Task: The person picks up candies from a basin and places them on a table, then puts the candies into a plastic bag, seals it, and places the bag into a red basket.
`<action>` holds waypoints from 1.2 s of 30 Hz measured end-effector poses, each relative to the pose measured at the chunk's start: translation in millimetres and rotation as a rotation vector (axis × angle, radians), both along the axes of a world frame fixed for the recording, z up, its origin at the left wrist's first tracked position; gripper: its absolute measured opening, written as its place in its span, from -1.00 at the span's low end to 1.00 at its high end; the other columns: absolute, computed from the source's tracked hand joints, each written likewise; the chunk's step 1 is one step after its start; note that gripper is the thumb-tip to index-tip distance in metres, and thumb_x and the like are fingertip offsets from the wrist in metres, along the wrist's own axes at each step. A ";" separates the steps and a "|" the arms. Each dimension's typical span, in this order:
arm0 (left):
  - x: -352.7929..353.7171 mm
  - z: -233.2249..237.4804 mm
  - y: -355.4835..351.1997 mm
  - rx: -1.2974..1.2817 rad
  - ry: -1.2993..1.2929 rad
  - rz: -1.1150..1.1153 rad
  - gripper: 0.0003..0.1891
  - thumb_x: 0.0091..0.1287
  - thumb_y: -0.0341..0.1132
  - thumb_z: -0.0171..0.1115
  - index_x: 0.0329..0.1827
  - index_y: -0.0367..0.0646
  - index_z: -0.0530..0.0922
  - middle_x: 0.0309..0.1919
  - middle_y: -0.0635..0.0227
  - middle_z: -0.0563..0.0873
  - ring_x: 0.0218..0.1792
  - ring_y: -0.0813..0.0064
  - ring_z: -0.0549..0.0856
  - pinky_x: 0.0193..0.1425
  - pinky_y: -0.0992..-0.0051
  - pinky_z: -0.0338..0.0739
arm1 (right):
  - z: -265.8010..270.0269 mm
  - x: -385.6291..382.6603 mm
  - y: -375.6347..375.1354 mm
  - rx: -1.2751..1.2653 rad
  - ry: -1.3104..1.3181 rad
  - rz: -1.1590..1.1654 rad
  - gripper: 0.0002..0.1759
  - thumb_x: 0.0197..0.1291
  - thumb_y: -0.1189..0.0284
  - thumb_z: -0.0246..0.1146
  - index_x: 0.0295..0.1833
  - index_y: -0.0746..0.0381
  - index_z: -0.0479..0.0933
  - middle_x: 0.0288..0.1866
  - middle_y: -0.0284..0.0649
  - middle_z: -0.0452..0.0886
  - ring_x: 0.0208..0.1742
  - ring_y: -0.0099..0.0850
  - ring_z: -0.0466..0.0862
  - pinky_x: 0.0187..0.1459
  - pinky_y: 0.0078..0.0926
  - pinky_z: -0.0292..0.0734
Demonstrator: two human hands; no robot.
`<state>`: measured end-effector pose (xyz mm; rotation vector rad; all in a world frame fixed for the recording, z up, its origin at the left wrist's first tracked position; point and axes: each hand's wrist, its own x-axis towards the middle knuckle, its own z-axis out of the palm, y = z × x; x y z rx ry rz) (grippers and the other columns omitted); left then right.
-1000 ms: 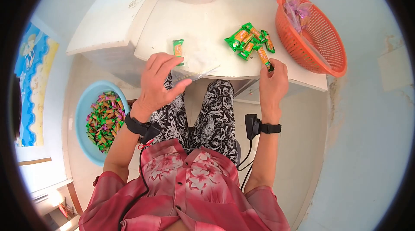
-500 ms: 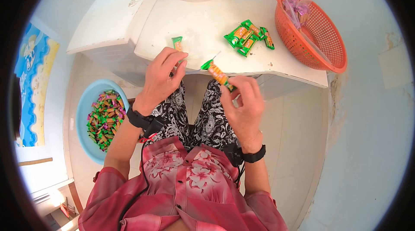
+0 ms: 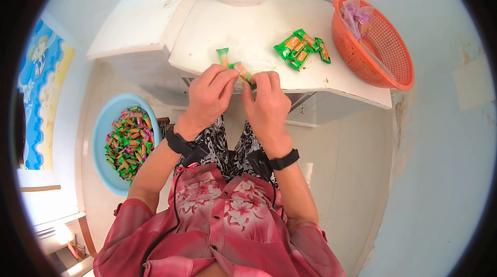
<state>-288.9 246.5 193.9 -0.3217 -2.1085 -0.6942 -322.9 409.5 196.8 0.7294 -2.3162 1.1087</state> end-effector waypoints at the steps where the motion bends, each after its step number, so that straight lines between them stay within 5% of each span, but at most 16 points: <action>1: 0.1 -0.1 2.3 0.011 -0.003 -0.011 -0.81 0.36 -0.57 0.45 -0.01 -0.20 0.75 -0.16 0.22 0.74 -0.27 0.15 0.79 -0.24 0.27 0.68 | -3.7 -4.6 -5.3 0.012 0.017 -0.015 -0.74 0.27 0.47 0.54 -0.05 0.17 0.59 -0.09 -0.19 0.66 -0.38 -0.19 0.72 -0.39 -0.22 0.59; 11: 1.1 -4.0 -19.8 0.124 -0.014 0.041 -0.77 0.43 -0.54 0.36 0.11 -0.20 0.73 -0.04 0.17 0.79 -0.12 0.11 0.79 -0.07 0.22 0.70 | -9.7 -10.0 -7.8 0.054 -0.132 0.040 -0.65 0.26 0.40 0.55 0.11 0.22 0.67 0.14 -0.21 0.78 -0.36 -0.25 0.78 -0.31 -0.26 0.67; 15: -15.1 -3.7 -60.0 0.027 -0.040 0.235 -0.63 0.51 -0.51 0.24 0.35 -0.16 0.66 0.03 0.15 0.81 0.04 0.11 0.76 0.13 0.19 0.67 | -3.3 -9.3 -0.1 0.073 -0.153 0.083 -0.68 0.27 0.42 0.52 0.11 0.20 0.69 0.11 -0.23 0.79 -0.37 -0.28 0.78 -0.29 -0.24 0.67; 21: -30.7 -12.7 -77.5 0.129 -0.396 0.124 -0.47 0.54 -0.49 0.16 0.58 -0.12 0.53 0.09 0.20 0.81 0.03 0.15 0.75 0.18 0.23 0.64 | -8.5 -19.3 -8.9 0.070 0.003 0.059 -0.84 0.32 0.51 0.42 0.00 0.19 0.71 -0.03 -0.25 0.81 -0.31 -0.13 0.79 -0.28 -0.21 0.66; 30: -31.4 -13.7 -64.2 0.183 -0.369 0.118 -0.42 0.48 -0.52 0.20 0.59 -0.18 0.53 0.00 0.25 0.88 0.06 0.10 0.74 0.25 0.13 0.60 | -3.6 -29.4 -23.5 0.086 -0.130 0.122 -0.83 0.39 0.57 0.27 0.01 0.13 0.69 -0.06 -0.20 0.82 -0.20 -0.02 0.79 -0.21 -0.12 0.64; 36: -33.3 -19.4 -66.7 0.103 -0.321 0.105 -0.31 0.41 -0.59 0.15 0.66 -0.16 0.46 0.21 0.16 0.80 0.14 0.07 0.70 0.30 0.11 0.58 | 4.2 -35.9 -13.8 0.124 -0.225 0.223 -0.79 0.41 0.58 0.24 0.04 0.10 0.68 -0.10 -0.15 0.81 -0.17 0.03 0.78 -0.16 -0.09 0.64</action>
